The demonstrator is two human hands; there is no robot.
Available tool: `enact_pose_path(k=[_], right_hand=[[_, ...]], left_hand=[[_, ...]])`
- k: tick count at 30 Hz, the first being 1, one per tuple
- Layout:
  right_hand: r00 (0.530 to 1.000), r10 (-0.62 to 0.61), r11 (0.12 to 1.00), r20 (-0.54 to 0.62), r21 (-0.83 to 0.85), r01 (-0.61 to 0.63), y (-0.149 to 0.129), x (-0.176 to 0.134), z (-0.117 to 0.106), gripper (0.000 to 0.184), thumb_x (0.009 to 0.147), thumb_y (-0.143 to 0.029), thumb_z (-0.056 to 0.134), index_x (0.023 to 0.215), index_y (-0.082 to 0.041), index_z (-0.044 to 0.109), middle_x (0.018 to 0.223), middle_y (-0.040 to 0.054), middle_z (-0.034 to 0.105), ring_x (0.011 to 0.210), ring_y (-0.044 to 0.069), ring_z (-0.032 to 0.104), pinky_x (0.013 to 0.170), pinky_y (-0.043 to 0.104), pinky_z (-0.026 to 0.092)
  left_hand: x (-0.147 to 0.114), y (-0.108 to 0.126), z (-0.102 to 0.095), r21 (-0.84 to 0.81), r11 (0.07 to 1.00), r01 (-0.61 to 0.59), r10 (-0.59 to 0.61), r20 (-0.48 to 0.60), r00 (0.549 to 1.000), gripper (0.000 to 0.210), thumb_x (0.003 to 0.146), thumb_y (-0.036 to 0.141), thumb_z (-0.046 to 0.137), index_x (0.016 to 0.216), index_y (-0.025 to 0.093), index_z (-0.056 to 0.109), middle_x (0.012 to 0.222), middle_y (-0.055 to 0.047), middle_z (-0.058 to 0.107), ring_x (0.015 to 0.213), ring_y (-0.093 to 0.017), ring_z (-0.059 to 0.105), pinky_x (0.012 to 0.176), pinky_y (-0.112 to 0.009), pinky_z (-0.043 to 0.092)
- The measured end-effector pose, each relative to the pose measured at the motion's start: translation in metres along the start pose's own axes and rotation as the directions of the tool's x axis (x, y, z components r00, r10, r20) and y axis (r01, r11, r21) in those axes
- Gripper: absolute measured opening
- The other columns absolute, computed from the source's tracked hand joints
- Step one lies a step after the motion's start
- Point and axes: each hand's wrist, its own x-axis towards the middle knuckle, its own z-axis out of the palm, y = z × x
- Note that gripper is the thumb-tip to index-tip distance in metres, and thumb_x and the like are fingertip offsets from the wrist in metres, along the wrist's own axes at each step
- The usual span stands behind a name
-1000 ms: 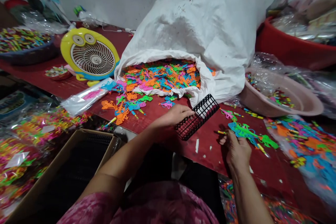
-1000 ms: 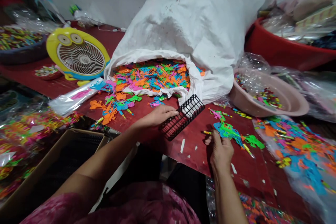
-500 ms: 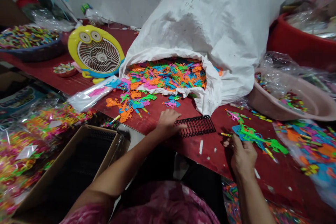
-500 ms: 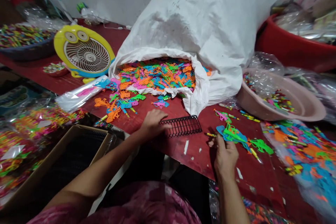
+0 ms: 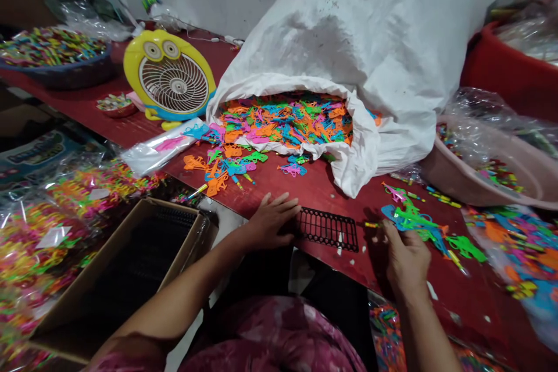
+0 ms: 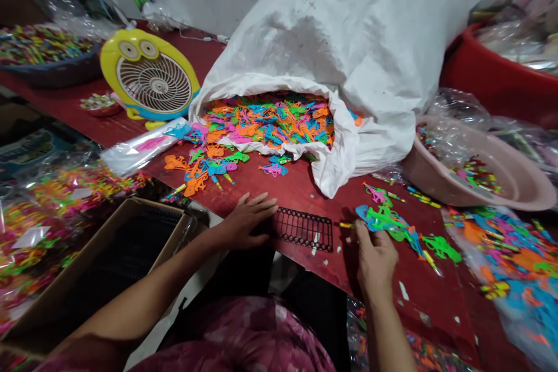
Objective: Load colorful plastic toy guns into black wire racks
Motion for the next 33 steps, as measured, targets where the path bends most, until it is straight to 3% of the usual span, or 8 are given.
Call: enact_pose_path(k=[4, 6, 9, 12, 18, 26, 30, 33], right_hand=[[0.981, 0.007, 1.000, 0.196, -0.004, -0.006, -0.019, -0.014, 0.038, 0.034, 0.070, -0.046, 0.078, 0.080, -0.015, 0.067, 0.060, -0.0016, 0.063, 0.051, 0.011, 0.054, 0.050, 0.023, 0.043], [0.953, 0.029, 0.999, 0.303, -0.034, -0.020, -0.026, -0.021, 0.059, 0.035, 0.071, -0.047, 0.077, 0.081, -0.015, 0.068, 0.059, -0.0018, 0.062, 0.049, 0.010, 0.052, 0.048, 0.022, 0.041], [0.930, 0.046, 0.998, 0.365, -0.050, -0.030, -0.030, -0.029, 0.082, 0.036, 0.069, -0.048, 0.078, 0.079, -0.015, 0.067, 0.055, -0.0027, 0.060, 0.047, 0.010, 0.051, 0.046, 0.021, 0.038], [0.912, 0.055, 0.998, 0.408, -0.052, -0.037, -0.025, -0.034, 0.096, 0.038, 0.066, -0.048, 0.080, 0.079, -0.015, 0.067, 0.056, -0.0029, 0.060, 0.047, 0.010, 0.052, 0.046, 0.022, 0.040], [0.875, 0.066, 0.996, 0.479, -0.082, -0.030, -0.016, -0.055, 0.106, 0.039, 0.067, -0.047, 0.079, 0.085, -0.015, 0.067, 0.064, -0.0015, 0.064, 0.051, 0.012, 0.056, 0.052, 0.025, 0.047], [0.892, -0.029, 0.973, 0.451, -0.193, 0.130, -0.019, -0.082, 0.107, 0.036, 0.069, -0.049, 0.077, 0.067, -0.016, 0.063, 0.057, 0.0001, 0.063, 0.050, 0.013, 0.056, 0.049, 0.024, 0.045], [0.884, -0.061, 0.945, 0.463, -0.258, 0.201, -0.013, -0.086, 0.106, 0.036, 0.072, -0.051, 0.074, 0.069, -0.016, 0.065, 0.059, 0.0020, 0.065, 0.052, 0.015, 0.058, 0.051, 0.026, 0.046], [0.860, -0.165, 0.890, 0.482, -0.302, 0.341, -0.008, -0.086, 0.104, 0.036, 0.075, -0.053, 0.072, 0.067, -0.018, 0.064, 0.058, 0.0021, 0.064, 0.052, 0.015, 0.056, 0.051, 0.026, 0.044]], left_hand=[[0.025, 0.010, 0.010, -0.019, 0.999, -0.048, 0.047, -0.026, 0.999, 0.075, 0.080, 0.044, 0.064, 0.146, 0.023, 0.036, 0.155, -0.012, 0.037, 0.146, -0.033, 0.026, 0.113, -0.069, 0.015], [0.031, 0.012, 0.016, 0.000, 1.000, -0.006, 0.006, -0.086, 0.996, 0.084, 0.077, 0.053, 0.066, 0.148, 0.020, 0.033, 0.156, -0.015, 0.034, 0.146, -0.035, 0.025, 0.112, -0.069, 0.016], [0.024, 0.009, 0.021, 0.023, 0.990, 0.140, -0.133, -0.182, 0.974, 0.095, 0.072, 0.064, 0.068, 0.146, 0.014, 0.035, 0.156, -0.020, 0.032, 0.146, -0.037, 0.022, 0.113, -0.066, 0.017], [0.008, 0.004, 0.022, 0.020, 0.978, 0.209, -0.200, -0.214, 0.956, 0.087, 0.075, 0.064, 0.068, 0.142, 0.015, 0.042, 0.152, -0.019, 0.039, 0.146, -0.033, 0.026, 0.116, -0.059, 0.017], [-0.002, 0.004, 0.025, 0.034, 0.980, 0.195, -0.178, -0.282, 0.943, 0.072, 0.079, 0.060, 0.066, 0.135, 0.019, 0.051, 0.150, -0.014, 0.044, 0.144, -0.031, 0.029, 0.116, -0.055, 0.019], [-0.003, 0.005, 0.025, 0.001, 0.986, 0.166, -0.157, -0.319, 0.935, 0.067, 0.083, 0.057, 0.060, 0.135, 0.016, 0.051, 0.150, -0.017, 0.042, 0.144, -0.033, 0.028, 0.116, -0.057, 0.019], [-0.004, 0.003, 0.028, -0.008, 0.989, 0.151, -0.145, -0.327, 0.934, 0.066, 0.083, 0.056, 0.059, 0.136, 0.016, 0.050, 0.151, -0.018, 0.040, 0.145, -0.034, 0.027, 0.116, -0.058, 0.017], [-0.004, 0.002, 0.029, -0.008, 0.989, 0.150, -0.145, -0.325, 0.935, 0.066, 0.083, 0.054, 0.059, 0.136, 0.016, 0.050, 0.152, -0.018, 0.040, 0.145, -0.034, 0.026, 0.117, -0.057, 0.016]])
